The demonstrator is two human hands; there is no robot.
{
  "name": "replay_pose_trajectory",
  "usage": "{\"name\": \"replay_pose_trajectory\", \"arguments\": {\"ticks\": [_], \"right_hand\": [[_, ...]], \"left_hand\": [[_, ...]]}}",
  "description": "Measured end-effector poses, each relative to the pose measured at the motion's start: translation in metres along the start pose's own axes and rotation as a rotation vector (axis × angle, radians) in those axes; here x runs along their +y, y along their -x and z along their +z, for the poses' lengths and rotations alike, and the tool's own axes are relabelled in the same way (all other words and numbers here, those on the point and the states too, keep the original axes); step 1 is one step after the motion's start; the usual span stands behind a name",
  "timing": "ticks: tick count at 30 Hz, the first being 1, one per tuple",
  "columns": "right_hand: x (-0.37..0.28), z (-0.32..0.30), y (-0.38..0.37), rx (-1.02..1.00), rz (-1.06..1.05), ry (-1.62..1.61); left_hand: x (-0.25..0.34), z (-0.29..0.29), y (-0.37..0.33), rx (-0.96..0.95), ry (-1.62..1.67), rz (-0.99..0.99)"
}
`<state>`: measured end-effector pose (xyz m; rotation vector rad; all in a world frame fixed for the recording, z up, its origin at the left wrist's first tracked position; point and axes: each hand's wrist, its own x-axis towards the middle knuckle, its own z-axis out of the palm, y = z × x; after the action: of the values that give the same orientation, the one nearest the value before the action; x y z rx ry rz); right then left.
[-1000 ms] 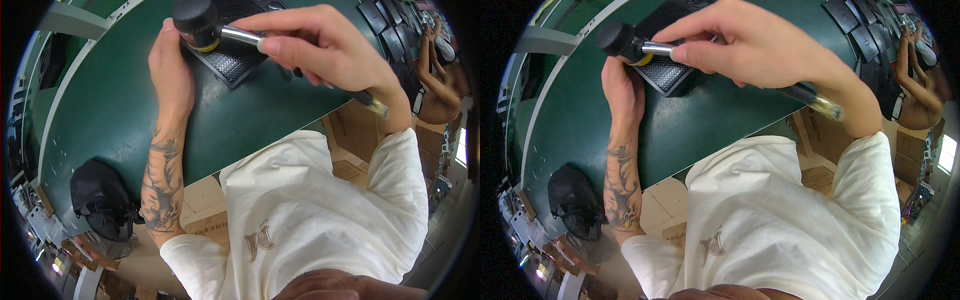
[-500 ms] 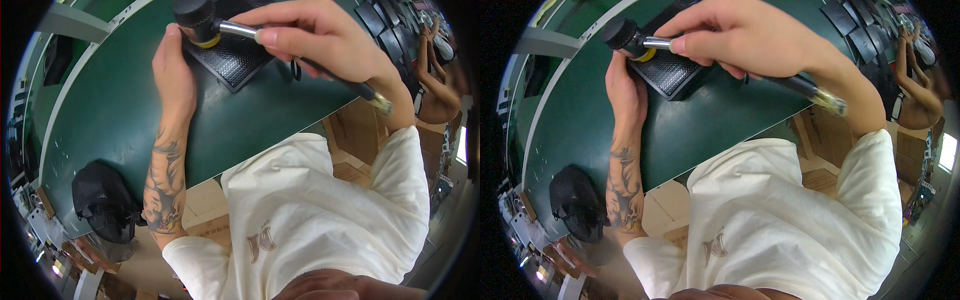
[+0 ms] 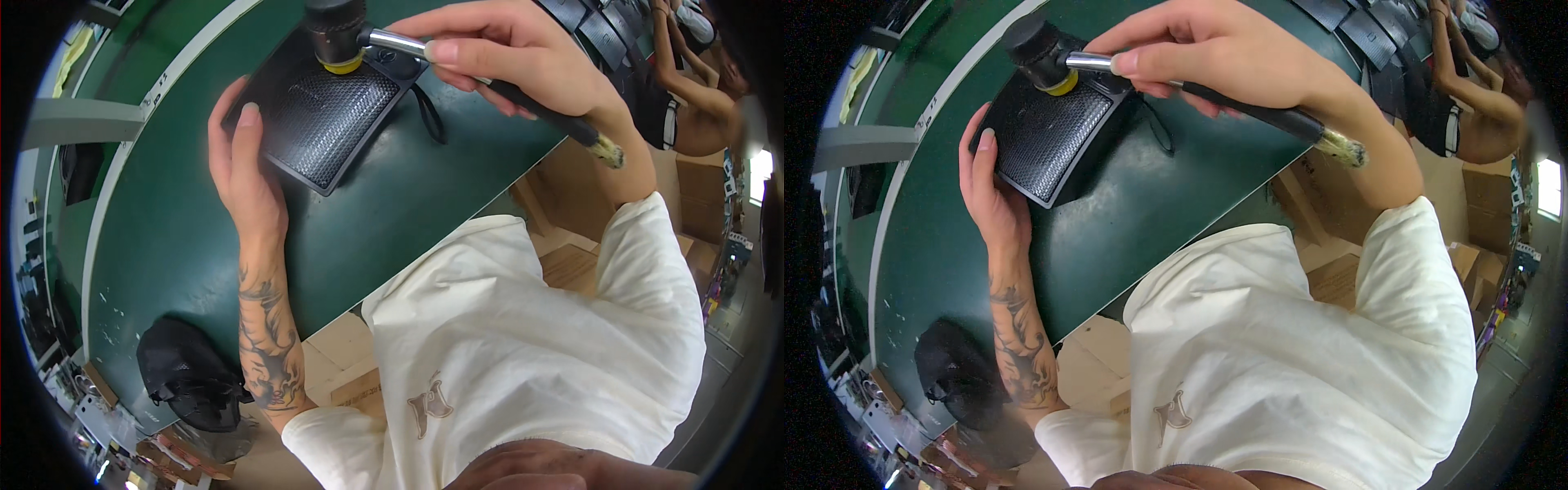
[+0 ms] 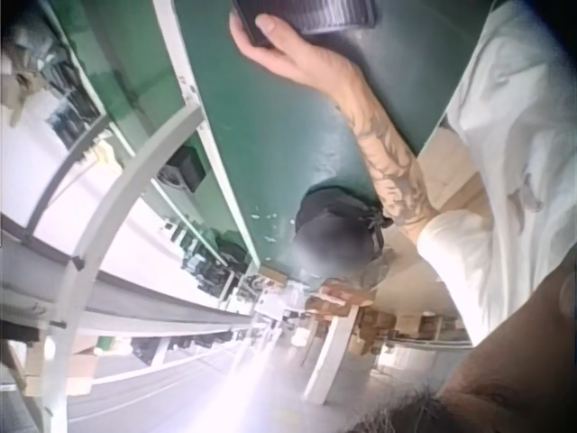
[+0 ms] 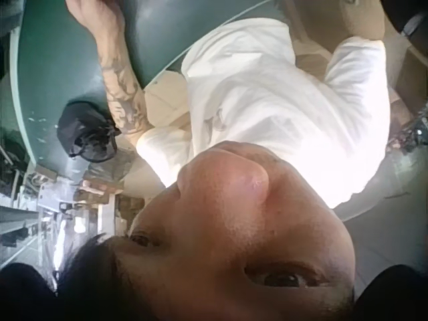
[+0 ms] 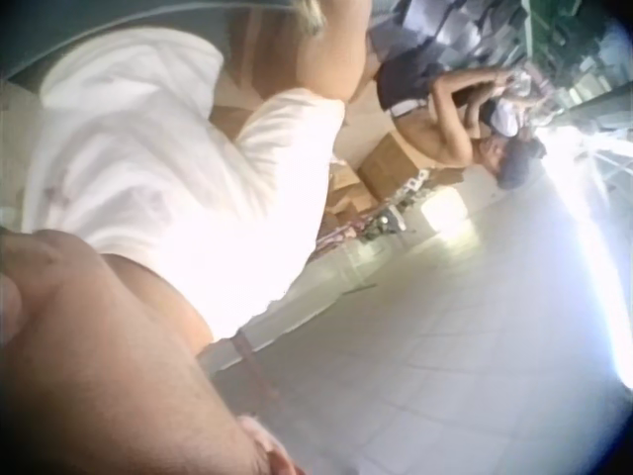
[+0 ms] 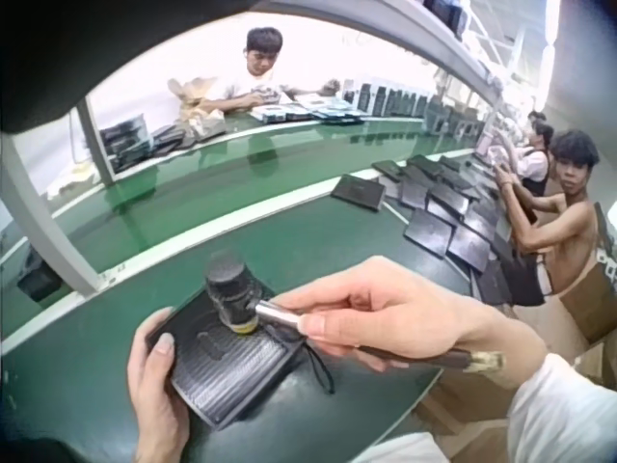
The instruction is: The person assembles small black electronic devices on a green workbench. They use a yellow-handled hammer to tap components into place and inspect the devices by turning them over. The person handles the items one at a time, moving them from a pile to the work area.
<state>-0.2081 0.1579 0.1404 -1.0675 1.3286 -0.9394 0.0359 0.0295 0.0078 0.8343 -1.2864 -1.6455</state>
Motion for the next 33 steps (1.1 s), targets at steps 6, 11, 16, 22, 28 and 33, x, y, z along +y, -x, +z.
{"name": "replay_pose_trajectory", "arguments": {"ticks": [6,11,16,22,28,33], "right_hand": [[0.011,-0.027,0.0,0.14,-0.168,-0.133],[0.047,-0.055,0.005,0.439,-0.166,0.186],[0.105,-0.081,-0.004,0.539,-0.251,0.799],[0.11,-0.094,0.003,0.407,-0.182,1.027],[0.107,-0.078,0.053,0.655,-0.744,1.034],[0.15,-0.016,0.073,0.292,-0.729,0.371]], "left_hand": [[0.0,0.001,-0.002,-0.019,0.007,-0.016],[-0.002,0.003,0.006,-0.013,-0.33,0.396],[0.015,-0.012,0.019,-0.382,-0.959,0.996],[0.012,-0.007,0.023,-0.39,-1.194,0.864],[0.013,-0.011,0.022,-0.403,-1.179,0.857],[0.053,0.023,0.01,-0.414,-1.147,0.854]]}}
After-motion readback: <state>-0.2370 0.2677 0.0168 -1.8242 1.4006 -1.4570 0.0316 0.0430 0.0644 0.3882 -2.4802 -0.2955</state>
